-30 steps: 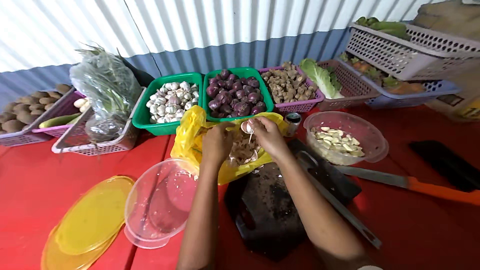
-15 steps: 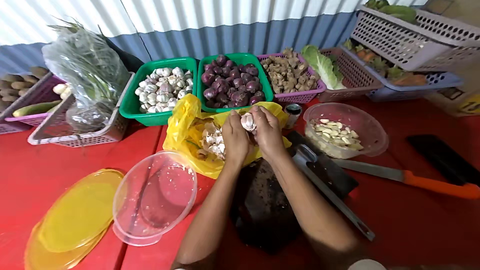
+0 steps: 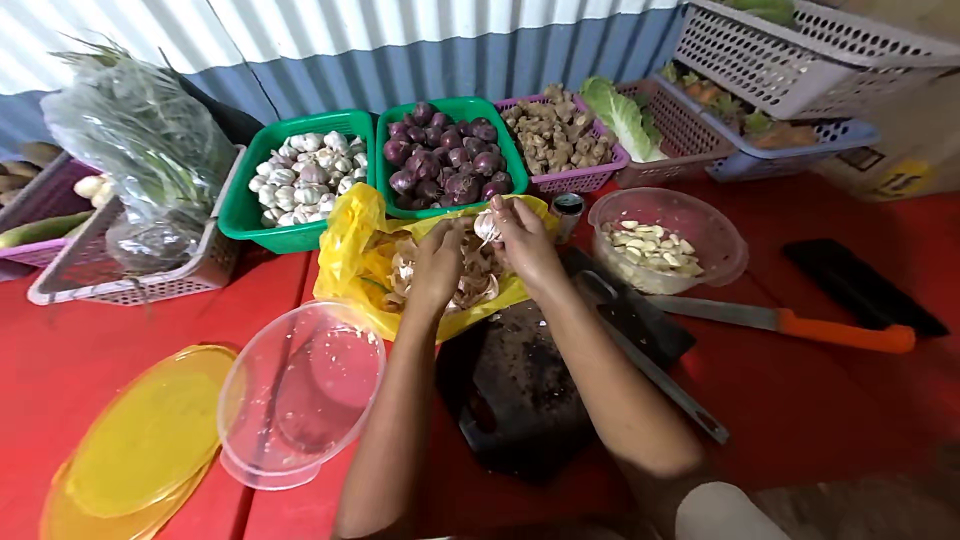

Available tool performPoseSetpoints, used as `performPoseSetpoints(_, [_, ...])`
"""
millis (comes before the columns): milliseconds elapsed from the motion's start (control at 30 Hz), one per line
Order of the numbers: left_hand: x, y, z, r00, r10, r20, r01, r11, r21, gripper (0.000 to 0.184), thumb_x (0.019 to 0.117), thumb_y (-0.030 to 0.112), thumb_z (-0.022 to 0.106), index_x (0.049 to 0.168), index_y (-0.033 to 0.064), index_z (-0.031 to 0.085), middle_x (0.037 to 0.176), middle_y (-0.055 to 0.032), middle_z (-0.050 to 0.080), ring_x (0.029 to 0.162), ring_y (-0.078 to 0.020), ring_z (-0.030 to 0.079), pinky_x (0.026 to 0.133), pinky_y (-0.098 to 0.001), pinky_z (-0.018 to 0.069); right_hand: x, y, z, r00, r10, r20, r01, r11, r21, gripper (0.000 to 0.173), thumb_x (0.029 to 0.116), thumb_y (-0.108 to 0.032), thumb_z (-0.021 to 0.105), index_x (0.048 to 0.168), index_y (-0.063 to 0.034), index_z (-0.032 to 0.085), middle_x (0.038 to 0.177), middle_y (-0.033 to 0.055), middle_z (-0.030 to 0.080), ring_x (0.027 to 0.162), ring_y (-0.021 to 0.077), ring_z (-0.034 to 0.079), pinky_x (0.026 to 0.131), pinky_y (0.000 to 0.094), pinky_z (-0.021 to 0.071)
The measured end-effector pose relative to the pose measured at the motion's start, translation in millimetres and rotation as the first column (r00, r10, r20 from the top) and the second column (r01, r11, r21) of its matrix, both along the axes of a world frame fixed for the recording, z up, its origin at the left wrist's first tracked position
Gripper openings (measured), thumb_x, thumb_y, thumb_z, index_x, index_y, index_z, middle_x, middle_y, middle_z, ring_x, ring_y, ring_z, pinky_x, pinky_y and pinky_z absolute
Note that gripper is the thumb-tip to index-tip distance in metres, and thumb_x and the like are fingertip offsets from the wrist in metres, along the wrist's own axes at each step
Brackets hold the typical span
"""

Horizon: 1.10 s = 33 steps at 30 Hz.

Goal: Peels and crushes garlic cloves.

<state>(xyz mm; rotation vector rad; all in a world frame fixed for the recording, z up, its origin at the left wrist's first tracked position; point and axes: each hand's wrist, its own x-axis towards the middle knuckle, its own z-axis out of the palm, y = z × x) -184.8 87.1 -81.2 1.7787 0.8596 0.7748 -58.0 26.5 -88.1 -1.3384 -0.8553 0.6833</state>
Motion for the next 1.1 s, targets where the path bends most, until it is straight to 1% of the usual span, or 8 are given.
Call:
performPoseSetpoints(67, [-1,-3,5,0.997,-0.068,0.046,0.073,0.99,-0.119,0.046,0.1115,0.043,0.033,0.116,0.0072,0.062,0.087,-0.0044,0.058,0.067,-0.0106,0.053,0.062,-0.0276,0.0464,-5,2,0,0.995,-0.022,0.094,0.021,1.0,0.009,0.035,0.1105,-0.035,0.042,0.11,-0.0059,0.06,0.083,0.0019,0.054,0.062,0.0065,0.048,0.054,0.0239,0.0411])
performPoseSetpoints(300, [-17,-11,11,0.994,-0.049,-0.092,0.071,0.966,0.249,0.029,0.1101,0.024,0.046,0.114,0.0017,0.065,0.08,-0.0078,0.059,0.061,-0.0134,0.05,0.058,-0.0318,0.0447,8,-43,22,0.902,0.022,0.43,0.014,0.997,-0.081,0.025,0.1073,-0.027,0.053,0.121,-0.0092,0.063,0.103,0.0068,0.068,0.083,0.0135,0.064,0.074,0.0358,0.0547])
performPoseSetpoints(500, [-29,-94,-14,0.785,-0.355,-0.508,0.517,0.827,0.22,0.029,0.1042,0.007,0.047,0.122,-0.0008,0.068,0.119,-0.018,0.068,0.116,-0.0309,0.064,0.104,-0.0467,0.0499,-11,-129,-26,0.747,0.136,0.651,0.187,0.897,-0.402,0.037,0.1085,-0.034,0.046,0.12,-0.0064,0.068,0.103,0.0143,0.071,0.092,0.03,0.07,0.081,0.0547,0.0556])
performPoseSetpoints(667, [-27,-106,-64,0.855,-0.217,-0.47,0.451,0.759,0.47,0.023,0.0982,0.003,0.054,0.11,0.0013,0.074,0.109,-0.0173,0.072,0.108,-0.0356,0.068,0.094,-0.0536,0.0526,-26,-149,-24,0.507,0.355,0.785,0.283,0.792,-0.541,0.037,0.1087,-0.038,0.047,0.126,-0.0136,0.069,0.108,0.0217,0.07,0.087,0.0428,0.071,0.071,0.0602,0.0554])
performPoseSetpoints(733, [-34,-100,-57,0.887,-0.197,-0.417,0.405,0.764,0.502,0.026,0.0993,0.003,0.054,0.115,0.0032,0.074,0.104,-0.0155,0.074,0.1,-0.0322,0.072,0.09,-0.0479,0.0575,-22,-144,-4,0.525,0.481,0.703,0.206,0.729,-0.652,0.036,0.1091,-0.035,0.047,0.125,-0.0103,0.068,0.108,0.0226,0.07,0.097,0.0442,0.069,0.08,0.0628,0.053])
performPoseSetpoints(867, [-39,-71,-4,0.954,-0.02,-0.299,0.203,0.778,0.595,0.018,0.1,0.005,0.058,0.112,-0.0008,0.07,0.084,-0.016,0.071,0.071,-0.0304,0.071,0.067,-0.0504,0.0582,-8,-92,50,0.594,0.291,0.75,-0.002,0.933,-0.361,0.035,0.1075,-0.03,0.052,0.097,-0.0021,0.071,0.084,0.0147,0.067,0.081,0.0314,0.067,0.073,0.0558,0.053])
performPoseSetpoints(1033, [-28,21,28,0.817,0.018,-0.577,0.279,0.862,0.423,0.026,0.1043,0.011,0.055,0.113,-0.0081,0.07,0.119,-0.0274,0.066,0.115,-0.0408,0.063,0.104,-0.0576,0.0463,-4,21,56,0.605,0.519,0.604,-0.135,0.814,-0.564,0.027,0.1051,-0.014,0.049,0.093,0.0025,0.066,0.093,0.0169,0.064,0.086,0.0279,0.062,0.077,0.0509,0.0489])
performPoseSetpoints(1100, [-32,33,23,0.736,0.054,-0.674,0.309,0.86,0.406,0.026,0.1046,0.011,0.054,0.108,-0.0069,0.071,0.116,-0.0283,0.067,0.116,-0.0445,0.062,0.102,-0.0634,0.0454,-9,33,50,0.636,0.545,0.546,-0.162,0.786,-0.596,0.027,0.1065,-0.014,0.046,0.105,0.0021,0.068,0.103,0.0177,0.065,0.095,0.0273,0.063,0.083,0.0506,0.049])
